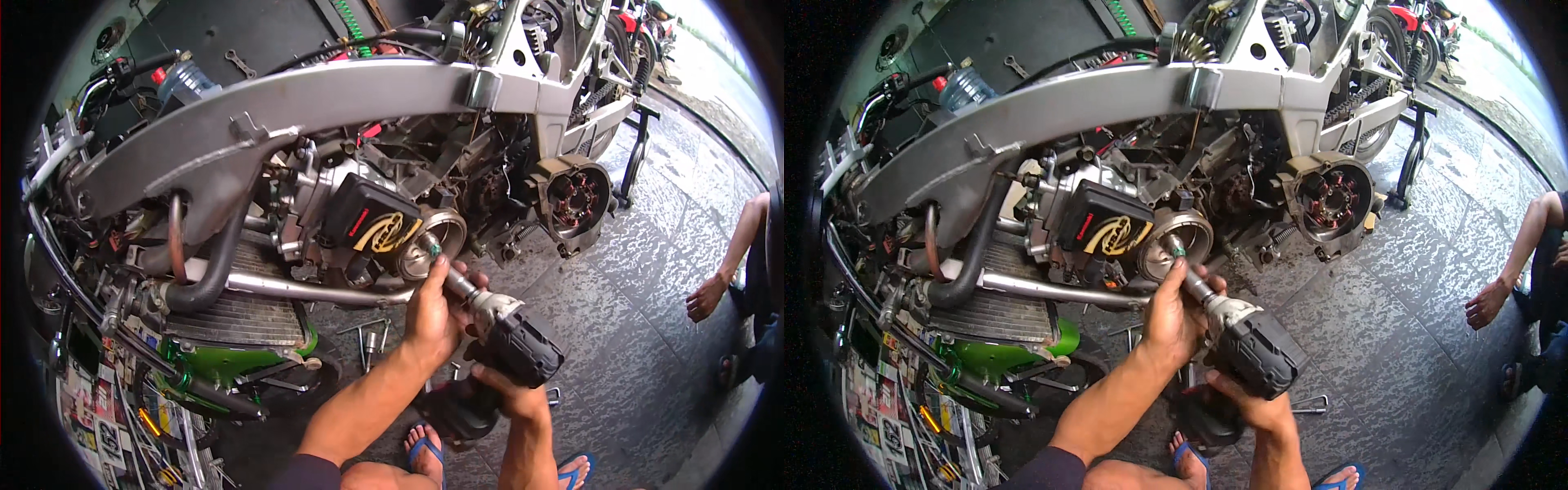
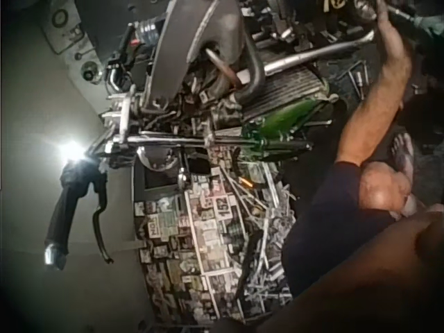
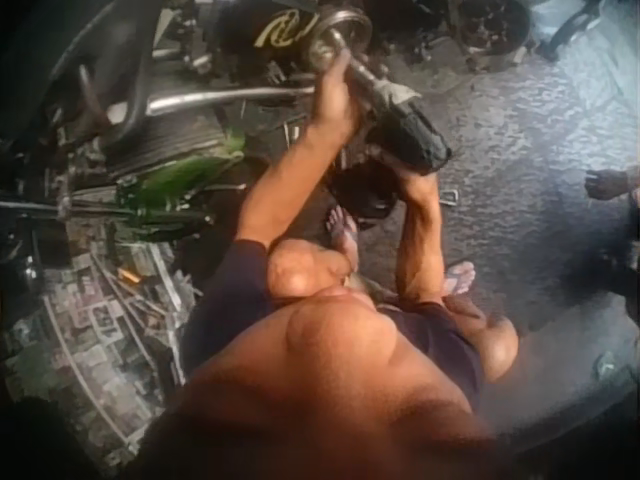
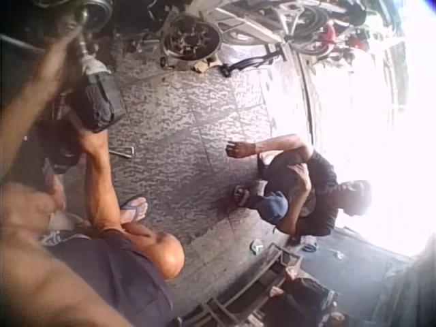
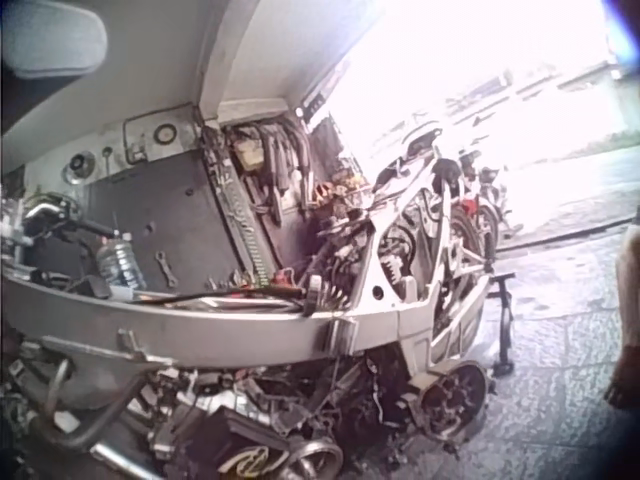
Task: The person fastens motorcycle engine components using a wrench, mounts a flywheel onto the engine shaft, tightens its nut using an impact wrench, and attaches the outer engine cover.
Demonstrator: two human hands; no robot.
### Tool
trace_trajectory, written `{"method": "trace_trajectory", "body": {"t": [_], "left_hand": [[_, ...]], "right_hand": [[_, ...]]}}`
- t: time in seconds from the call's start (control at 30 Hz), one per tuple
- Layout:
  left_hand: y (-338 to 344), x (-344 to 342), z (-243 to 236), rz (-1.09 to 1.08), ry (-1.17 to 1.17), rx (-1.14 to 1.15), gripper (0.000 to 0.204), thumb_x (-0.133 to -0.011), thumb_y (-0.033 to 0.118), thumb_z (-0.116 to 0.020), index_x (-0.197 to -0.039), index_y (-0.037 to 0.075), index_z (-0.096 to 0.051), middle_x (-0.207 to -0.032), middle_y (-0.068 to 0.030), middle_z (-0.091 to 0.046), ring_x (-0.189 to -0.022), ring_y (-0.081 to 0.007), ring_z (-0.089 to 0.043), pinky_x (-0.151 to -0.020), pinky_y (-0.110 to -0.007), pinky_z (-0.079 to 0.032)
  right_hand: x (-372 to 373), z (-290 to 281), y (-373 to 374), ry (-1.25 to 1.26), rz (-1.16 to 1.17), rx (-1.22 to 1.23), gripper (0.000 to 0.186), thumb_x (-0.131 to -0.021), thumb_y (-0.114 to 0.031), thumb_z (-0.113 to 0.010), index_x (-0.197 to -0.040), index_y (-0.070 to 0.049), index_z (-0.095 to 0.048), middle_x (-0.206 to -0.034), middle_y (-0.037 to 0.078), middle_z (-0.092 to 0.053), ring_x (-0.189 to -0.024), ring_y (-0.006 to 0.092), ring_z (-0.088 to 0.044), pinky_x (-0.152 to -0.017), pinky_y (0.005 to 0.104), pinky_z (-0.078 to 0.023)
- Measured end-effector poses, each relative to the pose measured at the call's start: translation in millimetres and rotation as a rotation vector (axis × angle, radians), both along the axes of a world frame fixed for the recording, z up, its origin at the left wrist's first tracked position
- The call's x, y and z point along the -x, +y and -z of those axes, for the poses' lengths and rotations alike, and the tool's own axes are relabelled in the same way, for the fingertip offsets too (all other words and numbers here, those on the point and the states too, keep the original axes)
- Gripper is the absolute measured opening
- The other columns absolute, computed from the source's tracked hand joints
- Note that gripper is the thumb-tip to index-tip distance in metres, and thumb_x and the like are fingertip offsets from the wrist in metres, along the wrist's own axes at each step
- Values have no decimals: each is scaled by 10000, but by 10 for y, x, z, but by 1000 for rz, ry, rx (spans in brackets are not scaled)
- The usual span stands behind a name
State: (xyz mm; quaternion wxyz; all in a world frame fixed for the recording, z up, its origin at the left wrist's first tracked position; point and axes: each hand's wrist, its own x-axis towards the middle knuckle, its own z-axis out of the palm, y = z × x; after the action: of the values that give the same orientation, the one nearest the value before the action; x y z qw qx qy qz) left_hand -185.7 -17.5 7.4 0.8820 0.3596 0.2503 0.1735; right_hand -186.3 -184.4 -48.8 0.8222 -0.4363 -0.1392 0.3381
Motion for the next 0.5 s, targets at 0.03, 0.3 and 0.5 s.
{"method": "trace_trajectory", "body": {"t": [0.03, 0.3, 0.5], "left_hand": [[-80, 106, -5, -13, 2, 7, 327, -921, 440, -636, -982, 122, -591, -922, -121, -681, -870, -248, -654, -799, -411, -543], [159, 639, 1231, -72, 155, 241, 281, -928, 400, -627, -994, 136, -556, -1137, -119, -661, -1085, -270, -607, -961, -471, -489], [156, 537, 1564, -192, 191, 233, 245, -959, 331, -631, -1025, 112, -543, -1123, -135, -649, -1121, -272, -615, -934, -474, -519]], "right_hand": [[-109, 115, -105, 6, -3, 11, 413, -791, -63, -786, -1169, -38, -623, -1037, 85, -672, -889, 219, -669, -794, 361, -553], [-826, 1357, 67, -592, -273, 224, 454, -746, -36, -759, -1189, -27, -661, -1133, 83, -708, -1006, 151, -647, -925, 324, -513], [-819, 1755, 116, -517, -384, 424, 386, -807, -70, -749, -1178, -17, -660, -1110, 75, -719, -978, 153, -648, -909, 336, -521]]}}
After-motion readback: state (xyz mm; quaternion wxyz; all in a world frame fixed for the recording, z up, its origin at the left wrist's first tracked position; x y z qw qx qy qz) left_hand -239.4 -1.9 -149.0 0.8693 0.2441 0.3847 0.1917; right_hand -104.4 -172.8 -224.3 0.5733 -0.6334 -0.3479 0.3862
